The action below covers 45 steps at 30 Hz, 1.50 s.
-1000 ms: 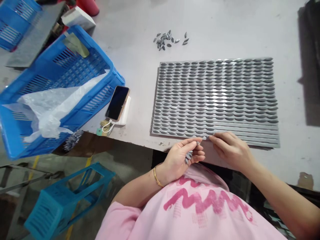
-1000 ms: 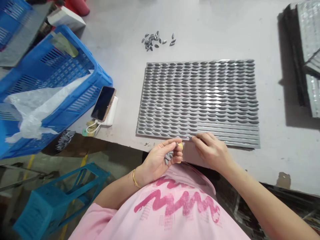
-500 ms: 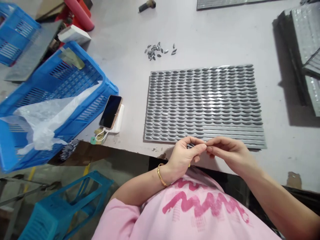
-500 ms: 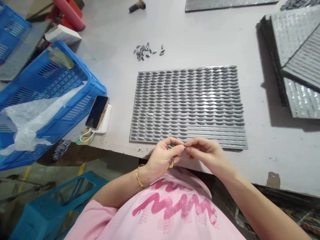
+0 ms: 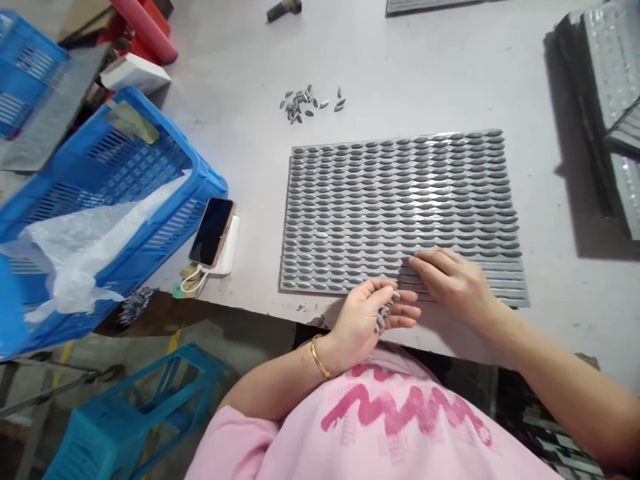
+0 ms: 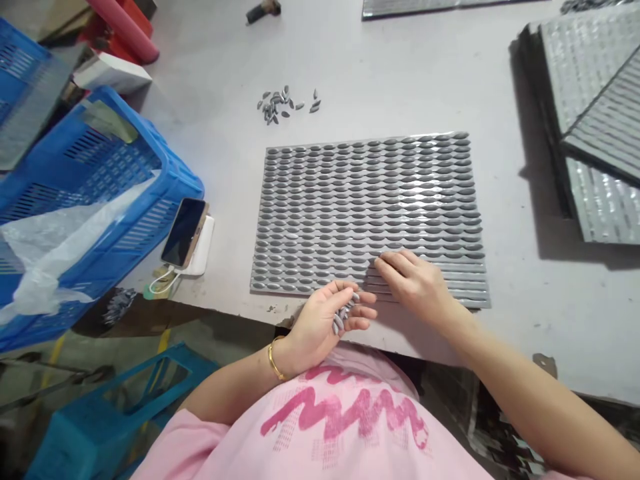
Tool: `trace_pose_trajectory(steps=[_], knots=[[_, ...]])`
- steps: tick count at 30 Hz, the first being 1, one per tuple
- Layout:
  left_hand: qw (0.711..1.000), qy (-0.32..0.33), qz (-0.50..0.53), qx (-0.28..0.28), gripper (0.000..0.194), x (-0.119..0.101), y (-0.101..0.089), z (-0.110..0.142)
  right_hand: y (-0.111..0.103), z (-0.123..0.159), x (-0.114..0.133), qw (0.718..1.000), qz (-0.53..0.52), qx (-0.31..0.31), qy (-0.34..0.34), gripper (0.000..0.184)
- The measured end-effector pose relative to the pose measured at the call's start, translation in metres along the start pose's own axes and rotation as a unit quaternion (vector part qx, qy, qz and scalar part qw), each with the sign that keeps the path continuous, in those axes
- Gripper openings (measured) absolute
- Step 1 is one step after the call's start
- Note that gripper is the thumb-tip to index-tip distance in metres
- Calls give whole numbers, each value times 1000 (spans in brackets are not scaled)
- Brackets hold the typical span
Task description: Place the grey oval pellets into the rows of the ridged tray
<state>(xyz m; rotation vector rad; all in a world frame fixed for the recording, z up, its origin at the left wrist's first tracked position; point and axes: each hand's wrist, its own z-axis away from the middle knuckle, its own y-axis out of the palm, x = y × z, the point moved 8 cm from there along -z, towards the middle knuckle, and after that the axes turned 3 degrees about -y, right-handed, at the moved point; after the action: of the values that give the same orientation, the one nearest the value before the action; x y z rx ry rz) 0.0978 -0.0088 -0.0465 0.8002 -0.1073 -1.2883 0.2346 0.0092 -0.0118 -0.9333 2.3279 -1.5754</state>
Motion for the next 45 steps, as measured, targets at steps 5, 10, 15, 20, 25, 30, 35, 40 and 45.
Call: trace_pose_trajectory(steps=[5, 10, 15, 20, 25, 30, 35, 40, 45], knots=[[1000, -2, 3, 8, 14, -1, 1, -2, 2, 6, 0, 997, 47, 63, -22, 27], [999, 4, 42, 0, 18, -2, 0, -3, -1, 5, -5, 998, 9, 49, 23, 24], [999, 8, 54, -1, 22, -1, -1, -5, -19, -7, 4, 981, -148, -5, 124, 26], [999, 11, 52, -10, 26, 4, -3, -5, -18, -10, 25, 972, -170, 18, 159, 19], [997, 3, 78, 13, 25, 5, 1, -3, -19, 9, 13, 930, -276, -42, 240, 18], [998, -6, 55, 7, 20, 5, 3, 0, -19, 26, -7, 937, -207, -79, 269, 16], [999, -16, 30, 20, 12, 9, 2, 2, -3, 20, -6, 991, -37, -32, 121, 28], [999, -6, 9, 35, 22, 9, -2, 5, 7, 20, -3, 999, -24, 33, 26, 34], [999, 1, 3, 42, 32, 7, -5, 4, 4, 22, -6, 996, -18, 85, 7, 37]])
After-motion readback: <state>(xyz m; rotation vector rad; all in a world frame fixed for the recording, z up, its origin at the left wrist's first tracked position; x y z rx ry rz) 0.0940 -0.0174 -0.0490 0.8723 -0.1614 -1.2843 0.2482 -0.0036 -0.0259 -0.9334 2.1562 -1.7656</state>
